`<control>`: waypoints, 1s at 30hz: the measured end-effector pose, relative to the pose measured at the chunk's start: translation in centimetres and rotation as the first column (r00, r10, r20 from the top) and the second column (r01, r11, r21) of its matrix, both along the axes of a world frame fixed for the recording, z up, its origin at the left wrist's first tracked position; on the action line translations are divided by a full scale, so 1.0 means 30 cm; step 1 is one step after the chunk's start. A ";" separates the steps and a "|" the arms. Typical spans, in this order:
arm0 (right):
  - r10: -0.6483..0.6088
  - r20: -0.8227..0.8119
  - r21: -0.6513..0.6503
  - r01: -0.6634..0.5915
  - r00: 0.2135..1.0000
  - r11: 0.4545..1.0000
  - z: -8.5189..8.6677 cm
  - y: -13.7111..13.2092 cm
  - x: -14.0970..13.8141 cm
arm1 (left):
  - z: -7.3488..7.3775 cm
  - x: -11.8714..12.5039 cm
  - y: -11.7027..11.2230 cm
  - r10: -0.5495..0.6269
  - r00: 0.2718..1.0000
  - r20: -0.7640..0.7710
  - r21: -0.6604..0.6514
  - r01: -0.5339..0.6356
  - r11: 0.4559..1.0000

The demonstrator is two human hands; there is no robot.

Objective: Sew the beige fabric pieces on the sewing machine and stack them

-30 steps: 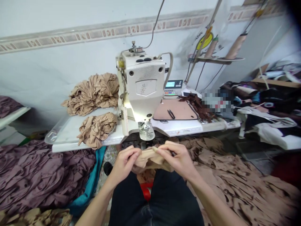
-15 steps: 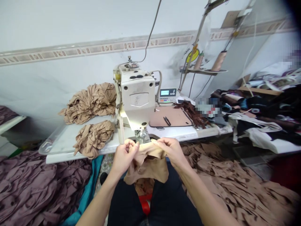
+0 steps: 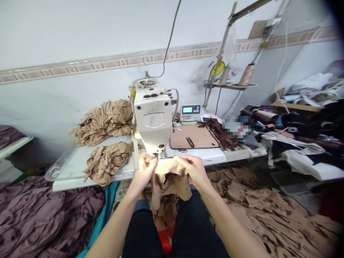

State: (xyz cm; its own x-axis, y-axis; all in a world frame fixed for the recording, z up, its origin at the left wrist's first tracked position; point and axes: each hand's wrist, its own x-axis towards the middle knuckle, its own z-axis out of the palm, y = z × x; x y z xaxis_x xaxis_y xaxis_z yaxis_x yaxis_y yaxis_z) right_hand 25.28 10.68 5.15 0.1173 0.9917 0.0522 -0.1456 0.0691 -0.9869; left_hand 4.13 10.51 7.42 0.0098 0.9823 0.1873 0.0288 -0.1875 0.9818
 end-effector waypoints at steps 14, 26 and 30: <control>-0.132 0.159 0.072 0.121 0.978 0.990 -0.253 -0.171 0.002 | -0.143 -0.151 -0.110 -0.035 0.988 -0.154 -0.137 0.014 0.991; 0.272 -0.077 0.045 -0.269 0.959 0.962 -0.150 -0.227 -0.313 | -0.102 -0.228 -0.081 0.123 0.975 -0.183 0.011 -0.123 0.992; 0.237 -0.091 -0.015 -0.239 0.967 0.971 -0.156 -0.264 -0.258 | -0.166 -0.220 -0.141 0.046 0.982 -0.184 -0.075 -0.061 0.995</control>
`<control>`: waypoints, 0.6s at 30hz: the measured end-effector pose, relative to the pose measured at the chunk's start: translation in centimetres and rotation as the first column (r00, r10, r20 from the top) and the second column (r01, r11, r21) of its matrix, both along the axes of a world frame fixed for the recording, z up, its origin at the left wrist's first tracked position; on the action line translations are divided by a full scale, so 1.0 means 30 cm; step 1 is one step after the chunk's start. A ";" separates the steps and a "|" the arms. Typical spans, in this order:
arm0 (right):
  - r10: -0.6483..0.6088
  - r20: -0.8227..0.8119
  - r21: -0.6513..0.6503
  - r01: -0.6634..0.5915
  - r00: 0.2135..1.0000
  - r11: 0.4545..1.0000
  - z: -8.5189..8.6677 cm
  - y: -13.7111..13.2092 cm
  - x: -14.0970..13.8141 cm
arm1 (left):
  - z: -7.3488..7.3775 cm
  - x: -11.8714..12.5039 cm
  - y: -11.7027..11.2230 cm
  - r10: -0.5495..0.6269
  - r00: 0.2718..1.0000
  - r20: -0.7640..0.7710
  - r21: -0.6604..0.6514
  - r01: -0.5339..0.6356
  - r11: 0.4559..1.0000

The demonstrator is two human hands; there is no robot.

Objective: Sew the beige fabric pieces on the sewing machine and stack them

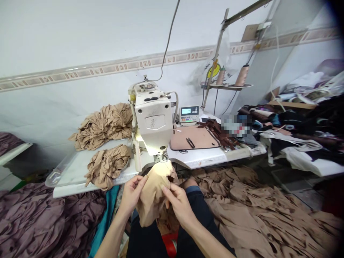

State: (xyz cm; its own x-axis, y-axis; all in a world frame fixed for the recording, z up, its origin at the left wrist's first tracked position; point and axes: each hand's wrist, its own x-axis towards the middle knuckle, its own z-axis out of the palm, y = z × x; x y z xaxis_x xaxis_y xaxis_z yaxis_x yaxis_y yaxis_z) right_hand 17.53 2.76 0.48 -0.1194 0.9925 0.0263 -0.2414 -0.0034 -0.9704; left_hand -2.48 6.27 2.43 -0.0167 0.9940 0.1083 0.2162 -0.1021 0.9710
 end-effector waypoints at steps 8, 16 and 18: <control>0.305 0.309 -0.038 -0.309 0.901 0.950 0.047 -0.104 0.200 | -0.103 0.031 -0.104 -0.147 0.987 -0.062 -0.086 0.142 0.986; 0.527 0.597 -0.129 -0.576 0.605 0.807 0.087 -0.143 0.263 | -0.107 0.173 -0.228 -0.723 0.684 0.092 -0.401 0.691 0.602; 0.507 0.609 -0.124 -0.558 0.610 0.820 0.077 -0.143 0.289 | -0.116 0.160 -0.238 -0.707 0.698 0.112 -0.414 0.680 0.605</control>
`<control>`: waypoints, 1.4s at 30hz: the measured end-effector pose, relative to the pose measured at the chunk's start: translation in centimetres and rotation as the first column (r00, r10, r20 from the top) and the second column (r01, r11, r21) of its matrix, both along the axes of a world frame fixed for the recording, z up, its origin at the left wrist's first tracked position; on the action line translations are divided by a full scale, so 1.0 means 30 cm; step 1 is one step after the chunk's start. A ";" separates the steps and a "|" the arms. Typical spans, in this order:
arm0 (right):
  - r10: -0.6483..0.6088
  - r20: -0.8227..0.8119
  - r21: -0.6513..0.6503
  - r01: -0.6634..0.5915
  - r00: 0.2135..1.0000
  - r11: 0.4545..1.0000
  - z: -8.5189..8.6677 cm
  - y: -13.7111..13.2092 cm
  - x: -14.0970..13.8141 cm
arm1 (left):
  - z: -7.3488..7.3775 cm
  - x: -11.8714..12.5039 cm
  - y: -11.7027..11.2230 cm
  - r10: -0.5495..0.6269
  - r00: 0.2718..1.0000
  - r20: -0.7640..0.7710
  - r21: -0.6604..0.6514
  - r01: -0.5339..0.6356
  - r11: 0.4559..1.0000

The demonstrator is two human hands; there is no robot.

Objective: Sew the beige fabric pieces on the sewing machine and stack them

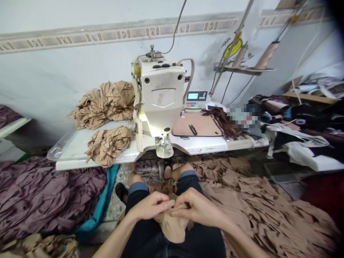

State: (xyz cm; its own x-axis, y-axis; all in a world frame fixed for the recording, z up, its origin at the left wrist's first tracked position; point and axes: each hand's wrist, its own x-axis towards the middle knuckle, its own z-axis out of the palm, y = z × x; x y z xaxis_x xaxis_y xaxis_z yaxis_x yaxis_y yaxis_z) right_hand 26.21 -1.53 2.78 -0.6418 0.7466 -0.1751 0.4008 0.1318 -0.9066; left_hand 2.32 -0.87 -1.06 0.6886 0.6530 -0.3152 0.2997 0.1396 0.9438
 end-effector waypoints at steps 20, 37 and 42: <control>-0.450 -0.315 0.390 0.546 0.836 0.741 0.072 0.082 -0.051 | 0.138 -0.082 0.093 0.381 0.918 0.108 0.662 -0.352 0.662; -0.586 -0.465 0.034 0.675 0.663 0.737 0.107 0.298 -0.051 | 0.259 -0.007 0.242 0.612 0.759 0.222 0.387 -0.644 0.660; -0.626 -0.506 -0.028 0.714 0.594 0.700 0.092 0.323 -0.052 | 0.270 0.008 0.275 0.649 0.699 0.300 0.307 -0.715 0.628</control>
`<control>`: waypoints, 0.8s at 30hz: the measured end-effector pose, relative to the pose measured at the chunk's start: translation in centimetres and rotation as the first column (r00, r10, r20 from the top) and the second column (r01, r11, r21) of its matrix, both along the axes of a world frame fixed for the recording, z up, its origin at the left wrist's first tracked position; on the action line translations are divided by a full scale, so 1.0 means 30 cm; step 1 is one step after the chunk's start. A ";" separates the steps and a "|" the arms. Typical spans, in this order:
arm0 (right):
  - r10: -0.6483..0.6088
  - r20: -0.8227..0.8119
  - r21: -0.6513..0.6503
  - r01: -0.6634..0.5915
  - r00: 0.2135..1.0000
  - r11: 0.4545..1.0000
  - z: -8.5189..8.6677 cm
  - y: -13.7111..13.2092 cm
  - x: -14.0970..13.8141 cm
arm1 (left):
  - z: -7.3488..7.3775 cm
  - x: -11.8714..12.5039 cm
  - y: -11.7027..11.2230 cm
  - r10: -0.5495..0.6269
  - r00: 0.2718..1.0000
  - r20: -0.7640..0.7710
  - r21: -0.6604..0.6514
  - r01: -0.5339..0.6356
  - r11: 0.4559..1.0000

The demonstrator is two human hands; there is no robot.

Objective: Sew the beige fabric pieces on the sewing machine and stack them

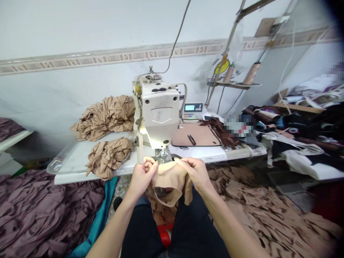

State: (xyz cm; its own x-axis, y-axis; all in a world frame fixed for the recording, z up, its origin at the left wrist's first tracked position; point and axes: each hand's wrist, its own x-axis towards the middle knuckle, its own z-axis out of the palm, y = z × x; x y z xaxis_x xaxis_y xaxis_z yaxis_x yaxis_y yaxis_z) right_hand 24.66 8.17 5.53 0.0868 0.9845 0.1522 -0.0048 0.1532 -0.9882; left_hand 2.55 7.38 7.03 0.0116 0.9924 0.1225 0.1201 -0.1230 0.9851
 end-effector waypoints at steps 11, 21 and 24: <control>-0.030 0.103 0.063 0.023 0.994 0.998 -0.026 -0.032 0.040 | 0.004 0.024 0.000 -0.023 0.998 0.067 -0.002 0.024 1.000; -0.038 0.048 0.045 0.035 0.998 0.998 -0.032 0.049 0.040 | 0.013 0.052 0.039 0.060 0.994 0.090 0.010 -0.061 0.998; -0.043 0.056 0.057 0.040 0.997 0.998 -0.025 0.075 0.038 | 0.004 0.058 0.052 0.071 0.992 0.100 0.028 -0.074 0.997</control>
